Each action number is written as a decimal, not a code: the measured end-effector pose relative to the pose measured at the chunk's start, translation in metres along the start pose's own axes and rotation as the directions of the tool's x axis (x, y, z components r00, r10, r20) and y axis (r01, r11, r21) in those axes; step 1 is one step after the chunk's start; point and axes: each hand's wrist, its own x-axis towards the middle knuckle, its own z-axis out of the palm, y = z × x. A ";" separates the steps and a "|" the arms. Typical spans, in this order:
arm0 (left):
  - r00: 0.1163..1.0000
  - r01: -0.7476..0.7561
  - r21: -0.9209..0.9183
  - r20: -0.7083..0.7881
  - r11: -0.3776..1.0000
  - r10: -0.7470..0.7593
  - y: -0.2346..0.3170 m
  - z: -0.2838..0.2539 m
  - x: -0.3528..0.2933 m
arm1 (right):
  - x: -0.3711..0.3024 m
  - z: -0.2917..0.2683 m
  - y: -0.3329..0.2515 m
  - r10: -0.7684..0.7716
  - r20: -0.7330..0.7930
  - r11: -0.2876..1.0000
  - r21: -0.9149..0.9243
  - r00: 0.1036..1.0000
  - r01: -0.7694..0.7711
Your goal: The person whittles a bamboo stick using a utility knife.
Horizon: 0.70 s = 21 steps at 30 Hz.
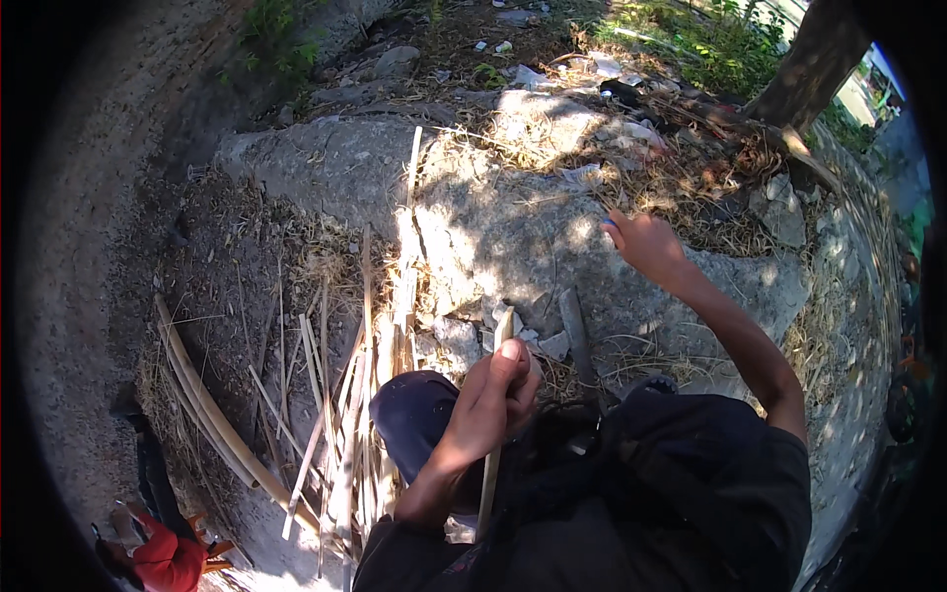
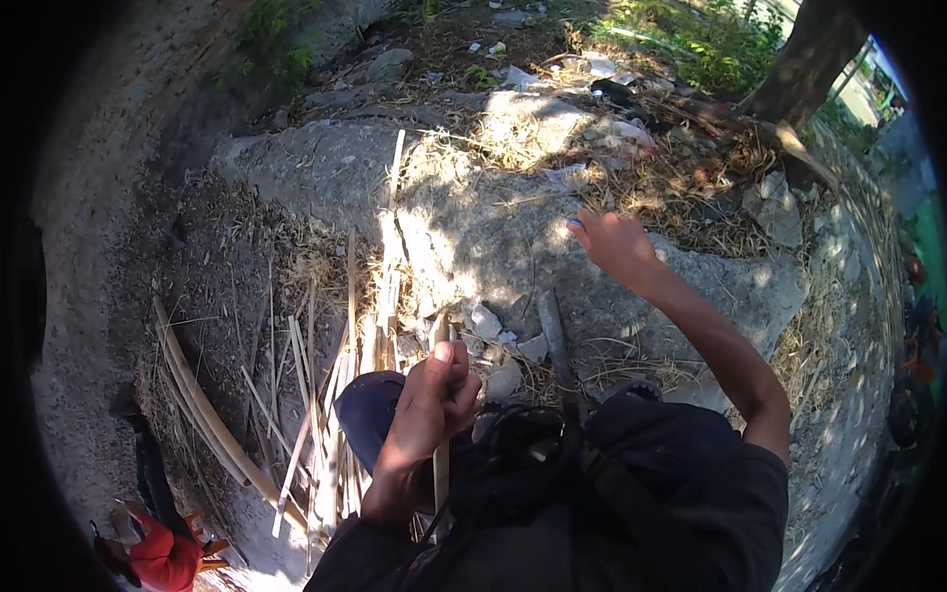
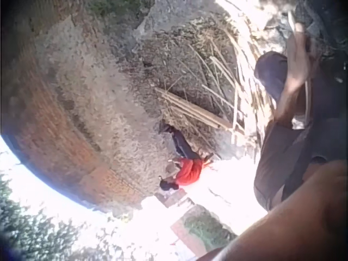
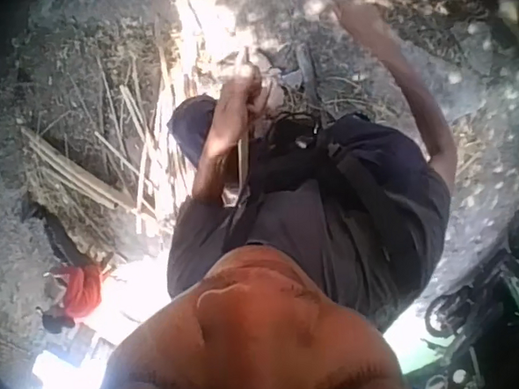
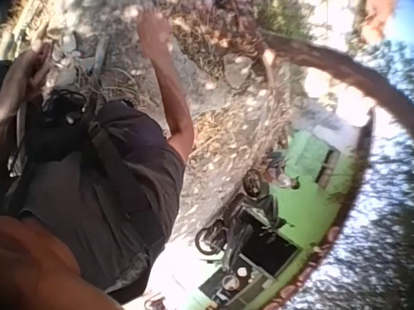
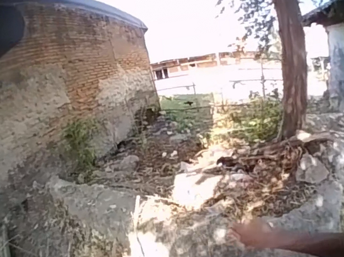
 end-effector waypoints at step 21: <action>0.996 -0.049 -0.130 0.065 0.990 0.058 0.003 0.010 -0.007 | -0.077 -0.123 -0.123 -0.401 -0.424 0.748 0.360 0.812 0.557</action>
